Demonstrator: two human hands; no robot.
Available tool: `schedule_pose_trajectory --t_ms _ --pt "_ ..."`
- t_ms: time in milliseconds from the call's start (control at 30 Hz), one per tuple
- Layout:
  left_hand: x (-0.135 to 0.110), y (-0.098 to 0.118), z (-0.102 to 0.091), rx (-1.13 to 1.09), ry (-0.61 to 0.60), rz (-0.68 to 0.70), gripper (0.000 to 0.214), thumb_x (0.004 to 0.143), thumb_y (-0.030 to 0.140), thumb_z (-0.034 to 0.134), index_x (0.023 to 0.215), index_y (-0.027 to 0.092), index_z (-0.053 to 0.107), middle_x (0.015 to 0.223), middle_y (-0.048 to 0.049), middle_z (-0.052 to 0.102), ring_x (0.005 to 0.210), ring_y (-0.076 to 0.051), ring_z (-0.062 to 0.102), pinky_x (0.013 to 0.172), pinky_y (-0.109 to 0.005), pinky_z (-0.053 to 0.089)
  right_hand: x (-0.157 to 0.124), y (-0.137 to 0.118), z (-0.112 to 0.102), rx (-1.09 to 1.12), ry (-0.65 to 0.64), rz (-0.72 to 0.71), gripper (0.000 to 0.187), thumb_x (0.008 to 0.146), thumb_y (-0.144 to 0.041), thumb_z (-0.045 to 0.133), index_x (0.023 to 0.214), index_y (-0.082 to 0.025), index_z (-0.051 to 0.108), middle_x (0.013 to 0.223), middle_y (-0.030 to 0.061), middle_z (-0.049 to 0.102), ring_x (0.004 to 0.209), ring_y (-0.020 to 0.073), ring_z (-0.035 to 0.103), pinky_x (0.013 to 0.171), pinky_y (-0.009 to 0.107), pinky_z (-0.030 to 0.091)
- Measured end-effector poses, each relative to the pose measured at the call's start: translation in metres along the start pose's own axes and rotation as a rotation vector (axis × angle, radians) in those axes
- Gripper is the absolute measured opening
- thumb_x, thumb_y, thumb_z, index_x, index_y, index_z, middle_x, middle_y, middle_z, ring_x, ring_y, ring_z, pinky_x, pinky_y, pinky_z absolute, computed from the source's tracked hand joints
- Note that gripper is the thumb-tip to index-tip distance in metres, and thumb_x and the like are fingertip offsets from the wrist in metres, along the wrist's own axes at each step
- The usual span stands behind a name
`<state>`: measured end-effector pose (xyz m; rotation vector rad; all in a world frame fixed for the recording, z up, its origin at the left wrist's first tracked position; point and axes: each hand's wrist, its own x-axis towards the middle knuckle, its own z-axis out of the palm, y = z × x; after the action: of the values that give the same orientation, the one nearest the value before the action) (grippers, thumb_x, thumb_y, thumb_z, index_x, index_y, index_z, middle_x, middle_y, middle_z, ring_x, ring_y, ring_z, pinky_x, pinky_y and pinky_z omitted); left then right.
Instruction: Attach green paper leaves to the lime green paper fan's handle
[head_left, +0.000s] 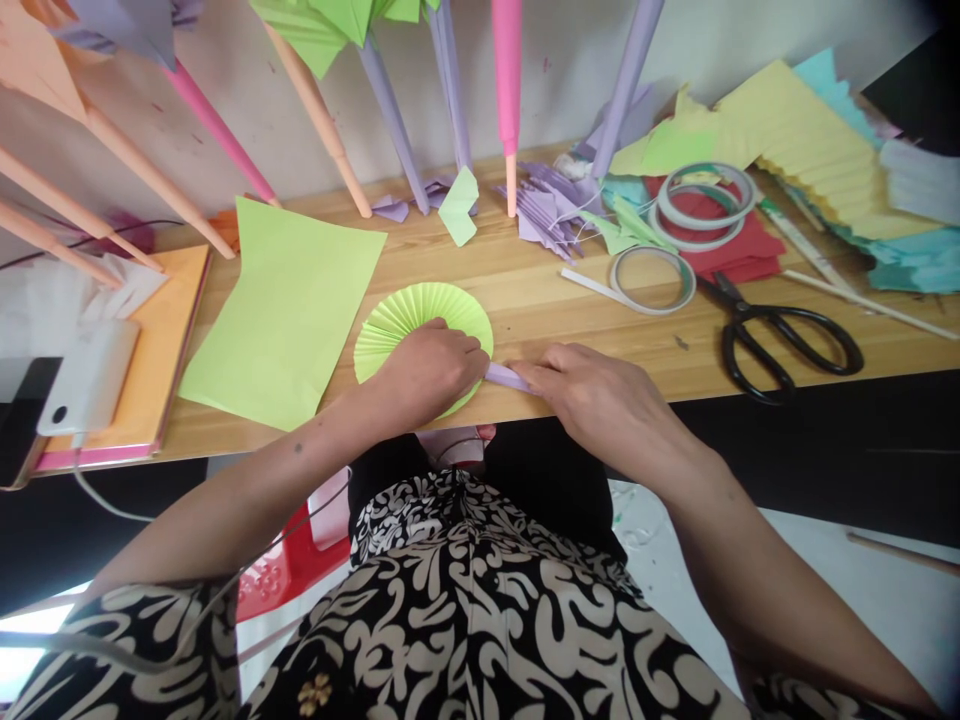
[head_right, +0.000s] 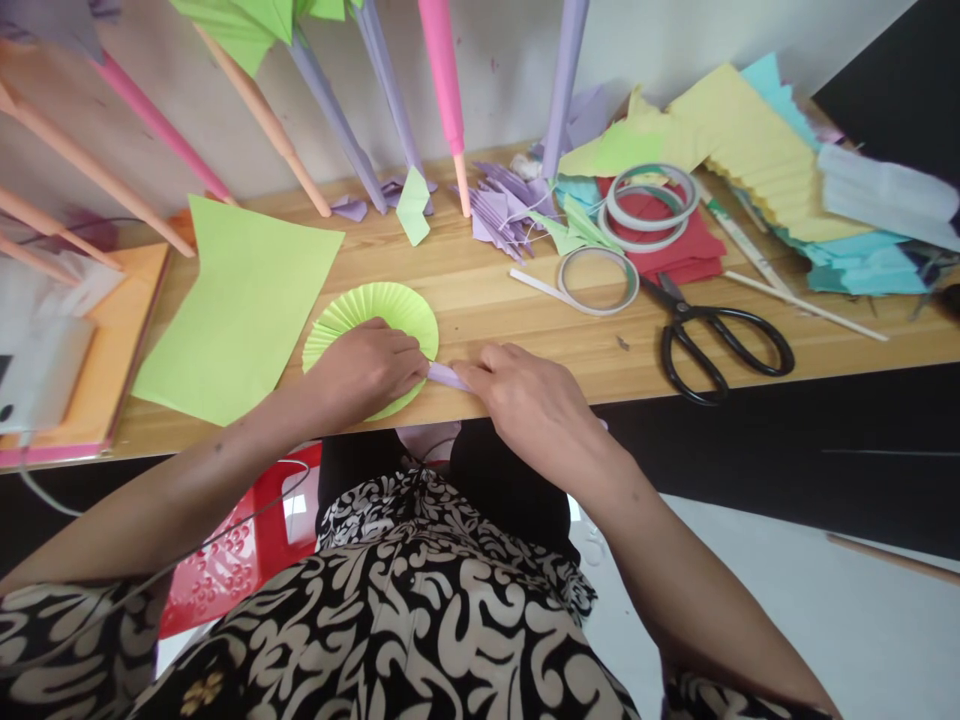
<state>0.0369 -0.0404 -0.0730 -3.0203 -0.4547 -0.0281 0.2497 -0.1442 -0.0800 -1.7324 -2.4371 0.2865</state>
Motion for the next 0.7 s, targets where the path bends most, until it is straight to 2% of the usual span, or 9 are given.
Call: schedule_pose_trajectory --t_ms 200,333,433,567,700 --pt "0.001 -0.001 0.002 0.006 0.028 -0.012 0.028 0.102 0.019 0.044 0.081 0.015 0.063 0.073 -0.005 0.066 0.066 -0.018 0.057 0.066 -0.034 0.038 0.0 0.0 0.0 -0.005 0.031 -0.019 0.04 0.098 -0.013 0.046 0.131 -0.024 0.066 0.11 0.0084 0.07 0.094 0.0226 0.063 0.067 0.031 0.039" --pt "-0.009 -0.016 -0.005 -0.04 0.085 -0.115 0.029 0.103 0.018 0.043 0.085 0.015 0.065 0.076 -0.0057 0.066 0.072 -0.019 0.059 0.068 -0.034 0.04 0.0 0.0 -0.001 -0.041 0.028 -0.036 0.038 0.098 -0.013 0.048 0.13 -0.025 0.064 0.115 0.008 0.07 0.098 0.0228 0.063 0.069 0.031 0.042" --pt "-0.02 -0.029 -0.007 -0.079 0.112 -0.116 0.024 0.102 0.022 0.048 0.092 0.014 0.068 0.087 -0.0084 0.07 0.081 -0.021 0.063 0.07 -0.034 0.043 0.0 0.0 -0.002 -0.081 0.04 -0.045 0.031 0.099 -0.014 0.048 0.124 -0.02 0.067 0.11 0.0088 0.07 0.096 0.0237 0.062 0.069 0.033 0.043" --pt "-0.033 -0.034 -0.001 -0.208 0.168 -0.095 0.022 0.101 0.029 0.055 0.109 0.014 0.07 0.102 -0.0118 0.073 0.092 -0.023 0.067 0.078 -0.035 0.05 0.004 -0.002 -0.004 -0.088 0.09 -0.057 0.03 0.102 -0.024 0.051 0.129 -0.016 0.063 0.114 0.0116 0.07 0.098 0.0264 0.062 0.077 0.037 0.045" --pt "-0.039 -0.031 0.002 -0.277 0.186 -0.096 0.024 0.1 0.031 0.057 0.111 0.014 0.071 0.105 -0.0131 0.072 0.097 -0.025 0.067 0.082 -0.037 0.052 0.017 -0.012 -0.003 -0.037 0.137 -0.061 0.032 0.101 -0.034 0.055 0.127 -0.016 0.063 0.12 0.0137 0.07 0.103 0.029 0.059 0.081 0.04 0.043"
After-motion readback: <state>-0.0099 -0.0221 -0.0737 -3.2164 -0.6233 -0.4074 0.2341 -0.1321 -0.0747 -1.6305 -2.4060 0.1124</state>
